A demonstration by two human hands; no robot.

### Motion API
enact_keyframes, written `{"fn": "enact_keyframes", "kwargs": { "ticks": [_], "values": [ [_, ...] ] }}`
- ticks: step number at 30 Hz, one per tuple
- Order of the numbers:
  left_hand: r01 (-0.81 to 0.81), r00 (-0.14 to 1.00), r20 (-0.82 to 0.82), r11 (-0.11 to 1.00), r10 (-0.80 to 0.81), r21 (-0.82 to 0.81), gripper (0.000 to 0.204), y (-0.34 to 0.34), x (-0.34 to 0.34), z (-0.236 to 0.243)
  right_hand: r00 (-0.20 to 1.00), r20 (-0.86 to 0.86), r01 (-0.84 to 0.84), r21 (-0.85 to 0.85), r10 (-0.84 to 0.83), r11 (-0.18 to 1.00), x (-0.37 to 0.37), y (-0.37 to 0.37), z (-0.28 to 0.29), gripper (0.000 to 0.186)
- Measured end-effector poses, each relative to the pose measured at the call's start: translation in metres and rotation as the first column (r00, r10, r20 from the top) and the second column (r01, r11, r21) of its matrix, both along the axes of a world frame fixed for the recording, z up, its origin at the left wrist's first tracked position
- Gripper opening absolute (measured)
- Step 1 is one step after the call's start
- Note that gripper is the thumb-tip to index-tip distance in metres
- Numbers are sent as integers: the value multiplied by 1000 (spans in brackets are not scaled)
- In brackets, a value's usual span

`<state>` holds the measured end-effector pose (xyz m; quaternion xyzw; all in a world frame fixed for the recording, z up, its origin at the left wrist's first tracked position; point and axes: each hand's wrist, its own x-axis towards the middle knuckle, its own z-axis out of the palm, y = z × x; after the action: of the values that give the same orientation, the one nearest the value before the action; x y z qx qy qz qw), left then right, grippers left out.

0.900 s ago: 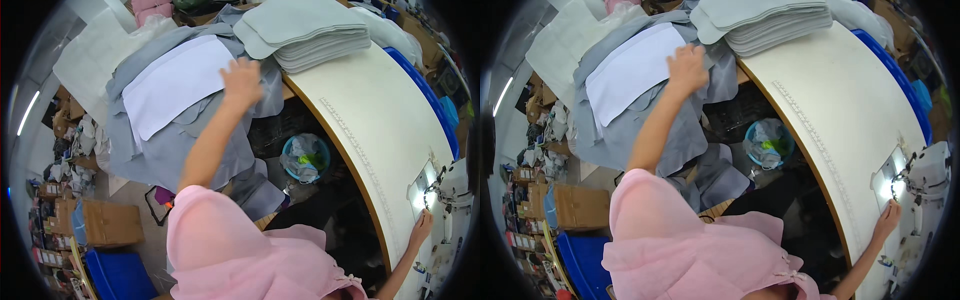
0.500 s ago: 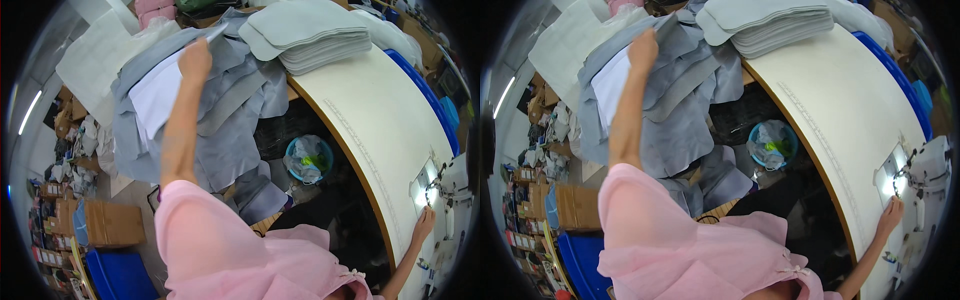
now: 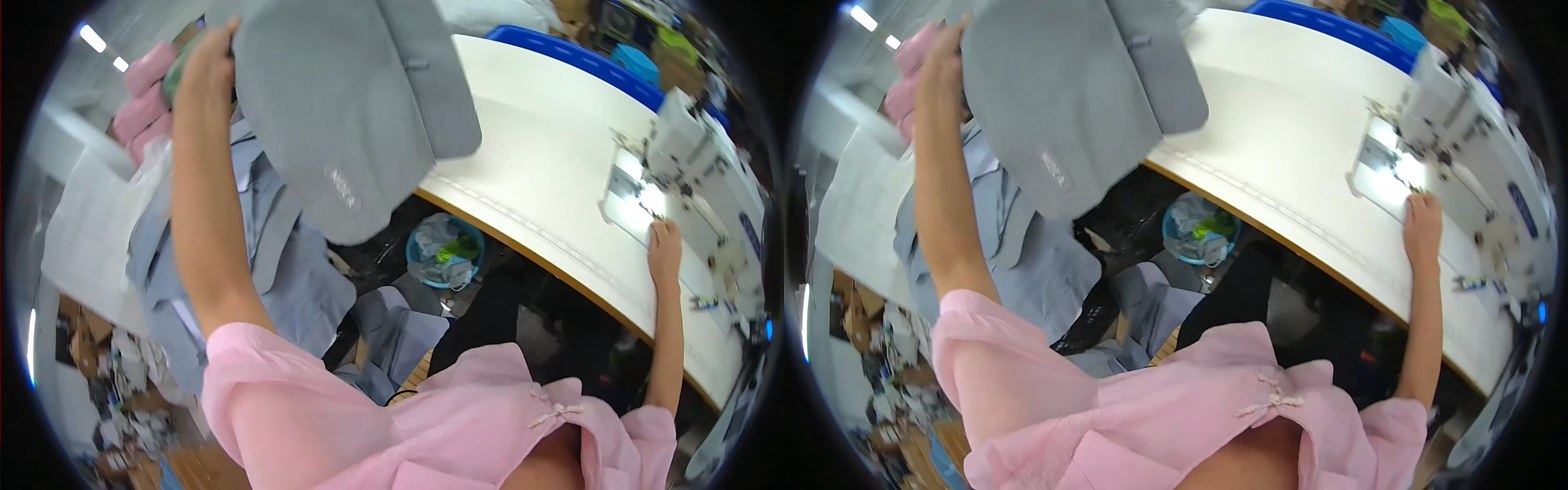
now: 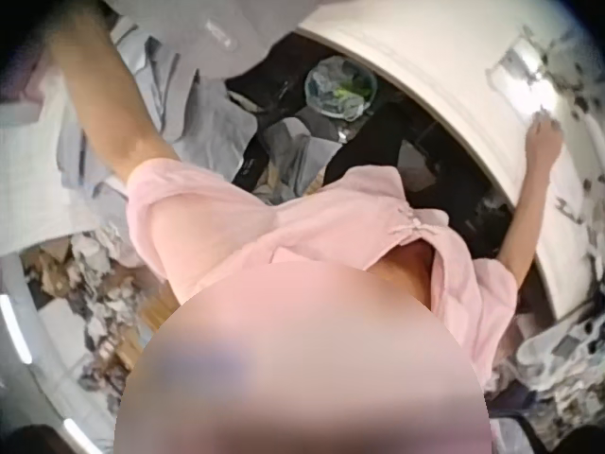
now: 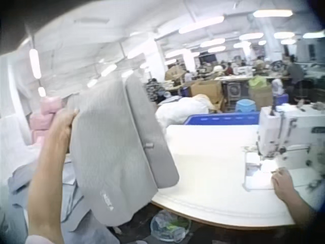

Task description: Sewing together fabric panels and padding to assemble protective laptop sleeves.

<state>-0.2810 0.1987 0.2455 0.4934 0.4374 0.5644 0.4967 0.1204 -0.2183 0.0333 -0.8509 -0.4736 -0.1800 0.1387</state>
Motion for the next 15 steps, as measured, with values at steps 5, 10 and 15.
{"fn": "enact_keyframes", "kwargs": {
  "ticks": [5,10,15],
  "values": [
    [-189,980,42,977,193,-97,38,-86,-134,-96,928,57,-372,183,367,910,-42,30,-9,11],
    [-246,969,-34,944,244,-218,35,-121,-140,-178,786,-136,-553,278,603,785,-99,41,3,21],
    [-236,971,-13,941,241,-243,31,-141,-122,-181,636,-340,-649,250,693,718,-179,123,22,44]
  ]
}}
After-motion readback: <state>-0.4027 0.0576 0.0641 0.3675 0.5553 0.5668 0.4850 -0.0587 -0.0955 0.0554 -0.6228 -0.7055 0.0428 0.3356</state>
